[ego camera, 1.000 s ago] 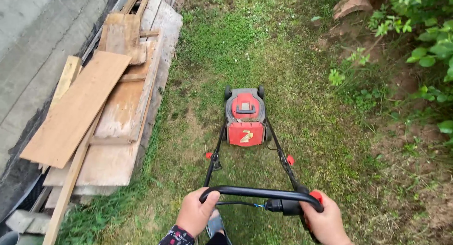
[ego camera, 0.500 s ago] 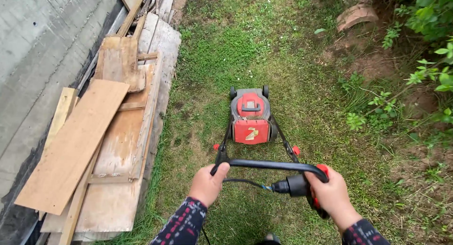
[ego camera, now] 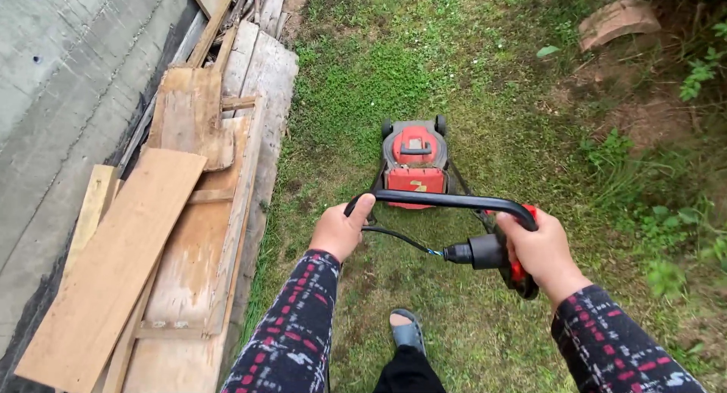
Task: The person pushes a red electric lawnmower across a grassy area, maneuvering it back and forth along a concrete wall and a pile of wooden planks. The person guides the mower around the perimeter of the yard, cutting the grass near the building's foundation and a drainage pipe.
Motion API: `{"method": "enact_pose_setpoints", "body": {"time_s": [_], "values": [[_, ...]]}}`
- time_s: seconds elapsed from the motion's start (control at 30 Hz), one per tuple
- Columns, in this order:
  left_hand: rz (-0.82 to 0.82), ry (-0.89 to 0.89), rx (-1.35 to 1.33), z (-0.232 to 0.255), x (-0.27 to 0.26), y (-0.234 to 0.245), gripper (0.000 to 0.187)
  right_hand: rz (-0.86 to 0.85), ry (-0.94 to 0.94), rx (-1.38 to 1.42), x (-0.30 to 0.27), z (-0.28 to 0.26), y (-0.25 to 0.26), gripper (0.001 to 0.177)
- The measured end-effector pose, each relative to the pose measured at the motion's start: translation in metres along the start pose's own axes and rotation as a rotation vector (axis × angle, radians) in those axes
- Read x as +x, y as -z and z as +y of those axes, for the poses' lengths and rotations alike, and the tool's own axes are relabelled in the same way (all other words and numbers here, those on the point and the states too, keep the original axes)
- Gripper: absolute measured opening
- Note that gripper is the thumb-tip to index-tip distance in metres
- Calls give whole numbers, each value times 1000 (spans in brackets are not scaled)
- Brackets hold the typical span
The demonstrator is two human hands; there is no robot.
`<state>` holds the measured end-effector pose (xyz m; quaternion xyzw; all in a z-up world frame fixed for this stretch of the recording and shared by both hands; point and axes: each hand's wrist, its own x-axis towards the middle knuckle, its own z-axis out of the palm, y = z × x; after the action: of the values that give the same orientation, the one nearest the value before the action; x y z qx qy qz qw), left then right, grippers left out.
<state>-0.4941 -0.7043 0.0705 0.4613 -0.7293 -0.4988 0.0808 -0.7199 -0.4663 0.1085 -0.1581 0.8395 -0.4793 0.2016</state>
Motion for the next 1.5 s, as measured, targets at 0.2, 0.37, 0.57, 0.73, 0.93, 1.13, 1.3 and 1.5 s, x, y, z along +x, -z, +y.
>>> {"method": "enact_pose_setpoints", "body": {"time_s": [0.2, 0.37, 0.57, 0.73, 0.93, 1.13, 1.3, 1.5], "values": [[-11, 56, 22, 35, 108, 2, 72, -18, -18, 9, 122, -19, -30, 26], [34, 61, 57, 60, 204, -8, 78, -45, -20, -40, 223, -37, -45, 24], [92, 60, 13, 77, 274, -5, 78, -75, 48, -14, 302, -43, -75, 23], [59, 46, 67, 94, 297, -1, 80, -58, 47, -71, 319, -61, -82, 21], [66, 57, 54, 70, 299, 10, 78, -64, -8, -21, 305, -61, -96, 20], [30, 42, 29, 40, 250, 37, 79, -81, -30, 37, 226, -59, -104, 22], [-23, 15, 85, 15, 179, 66, 77, -58, -43, 57, 145, -35, -112, 23], [-22, -3, 80, -55, 81, 93, 72, -56, -6, 76, 4, -25, -121, 25]]}}
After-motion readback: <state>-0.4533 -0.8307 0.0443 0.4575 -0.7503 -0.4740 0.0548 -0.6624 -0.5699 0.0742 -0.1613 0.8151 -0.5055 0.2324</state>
